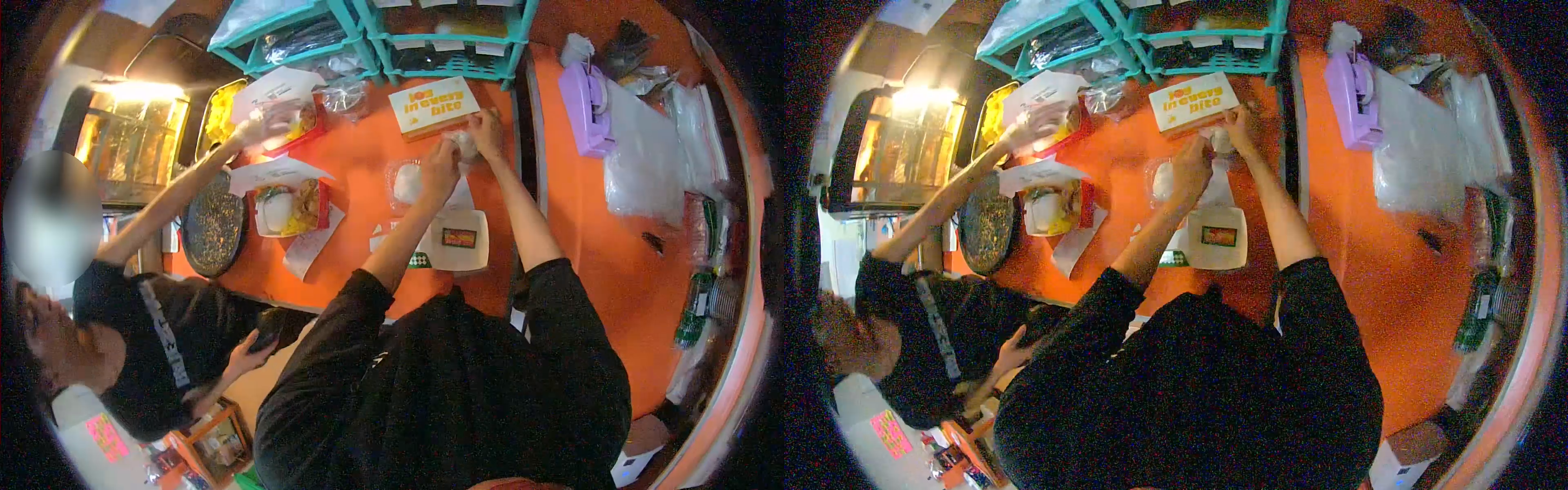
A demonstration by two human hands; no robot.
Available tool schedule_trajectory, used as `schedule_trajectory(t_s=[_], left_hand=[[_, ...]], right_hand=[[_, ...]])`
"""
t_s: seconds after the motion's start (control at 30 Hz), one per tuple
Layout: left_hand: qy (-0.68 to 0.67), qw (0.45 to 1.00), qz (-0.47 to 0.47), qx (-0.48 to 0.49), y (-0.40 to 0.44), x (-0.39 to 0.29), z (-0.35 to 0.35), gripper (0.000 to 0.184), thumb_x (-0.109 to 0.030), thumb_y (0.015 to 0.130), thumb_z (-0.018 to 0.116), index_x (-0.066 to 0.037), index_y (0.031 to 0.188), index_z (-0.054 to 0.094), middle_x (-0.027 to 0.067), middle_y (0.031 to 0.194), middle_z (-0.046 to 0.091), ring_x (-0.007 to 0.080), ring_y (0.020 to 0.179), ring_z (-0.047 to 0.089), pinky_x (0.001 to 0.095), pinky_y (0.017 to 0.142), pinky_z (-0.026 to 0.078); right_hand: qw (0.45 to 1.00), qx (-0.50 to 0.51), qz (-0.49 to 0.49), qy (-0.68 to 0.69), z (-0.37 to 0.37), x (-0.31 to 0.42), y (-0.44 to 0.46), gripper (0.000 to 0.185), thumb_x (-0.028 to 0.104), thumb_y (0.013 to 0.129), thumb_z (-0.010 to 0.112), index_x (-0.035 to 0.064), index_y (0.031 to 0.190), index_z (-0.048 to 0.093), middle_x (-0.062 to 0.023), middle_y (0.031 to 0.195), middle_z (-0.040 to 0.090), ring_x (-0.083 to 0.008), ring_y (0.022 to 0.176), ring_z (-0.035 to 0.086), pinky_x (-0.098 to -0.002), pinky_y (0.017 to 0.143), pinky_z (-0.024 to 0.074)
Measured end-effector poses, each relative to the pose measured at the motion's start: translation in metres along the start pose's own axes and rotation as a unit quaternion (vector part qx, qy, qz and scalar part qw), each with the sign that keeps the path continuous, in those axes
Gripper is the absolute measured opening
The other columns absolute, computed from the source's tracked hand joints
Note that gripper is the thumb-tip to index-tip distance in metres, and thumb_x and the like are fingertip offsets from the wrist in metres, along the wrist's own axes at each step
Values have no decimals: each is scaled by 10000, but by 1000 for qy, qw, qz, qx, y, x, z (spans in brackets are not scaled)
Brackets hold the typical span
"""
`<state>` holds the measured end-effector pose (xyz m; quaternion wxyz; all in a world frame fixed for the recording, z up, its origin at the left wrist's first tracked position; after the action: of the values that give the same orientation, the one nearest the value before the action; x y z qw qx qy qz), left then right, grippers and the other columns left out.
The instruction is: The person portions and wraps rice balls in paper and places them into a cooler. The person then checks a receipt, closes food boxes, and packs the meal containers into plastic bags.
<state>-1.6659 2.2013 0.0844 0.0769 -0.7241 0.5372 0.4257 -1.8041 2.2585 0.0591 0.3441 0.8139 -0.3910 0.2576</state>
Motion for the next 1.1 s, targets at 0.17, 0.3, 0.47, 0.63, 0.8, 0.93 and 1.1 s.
schedule_trajectory(t_s=[0.17,0.3,0.47,0.63,0.8,0.93,1.1], left_hand=[[9,995,-84,-56,4,-10,-8,573,-47,571,675,-11,1056,371,212,1007,437,392,890,461,431,726,410],[-32,997,-69,-23,29,-7,24,687,-85,557,708,10,1114,317,245,1054,393,417,920,439,438,781,390],[-2,994,-102,31,49,22,39,711,-145,592,724,22,1140,302,258,1049,395,402,898,455,423,789,389],[27,996,-81,-4,31,-10,5,803,-144,561,753,5,1179,264,243,1102,352,376,1016,385,408,820,383],[-34,998,-48,18,23,-70,12,792,-96,599,724,-28,1209,224,233,1189,209,349,1038,386,393,839,392],[-56,990,-48,118,16,-112,25,738,-106,629,704,-37,1202,244,205,1154,265,311,861,501,372,728,446],[-122,982,-37,139,-20,-108,21,662,-78,642,684,-41,1174,291,145,1126,304,206,799,503,298,657,442]], right_hand=[[924,140,171,312,26,-42,-11,276,293,803,531,23,826,587,-57,890,574,-132,842,521,-291,720,406],[904,185,200,331,-1,9,-10,353,301,798,538,20,1011,556,-59,923,590,-134,851,537,-267,765,408],[991,-92,26,95,-105,-6,18,274,263,729,620,19,852,596,-121,780,614,-229,700,590,-326,634,454],[914,-363,95,-156,-334,-99,-36,96,27,662,589,32,758,582,-81,736,589,-202,670,567,-286,621,444],[928,-58,229,-290,-369,-247,-40,265,168,554,712,53,729,549,-91,740,565,-219,683,555,-318,617,432],[962,78,130,-228,-365,-259,-28,310,217,530,737,63,710,536,-89,721,554,-226,683,548,-327,611,425],[965,-37,174,-193,-377,-276,-31,223,216,585,696,62,672,561,-86,700,575,-201,663,547,-327,593,417]])
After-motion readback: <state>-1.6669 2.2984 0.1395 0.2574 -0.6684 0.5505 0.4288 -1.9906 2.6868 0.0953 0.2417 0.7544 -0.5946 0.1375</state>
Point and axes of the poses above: each hand's wrist, its own y-axis towards the middle knuckle, its own z-axis out of the palm, x = y × z, the point moved 7 cm from there along y, towards the middle knuckle
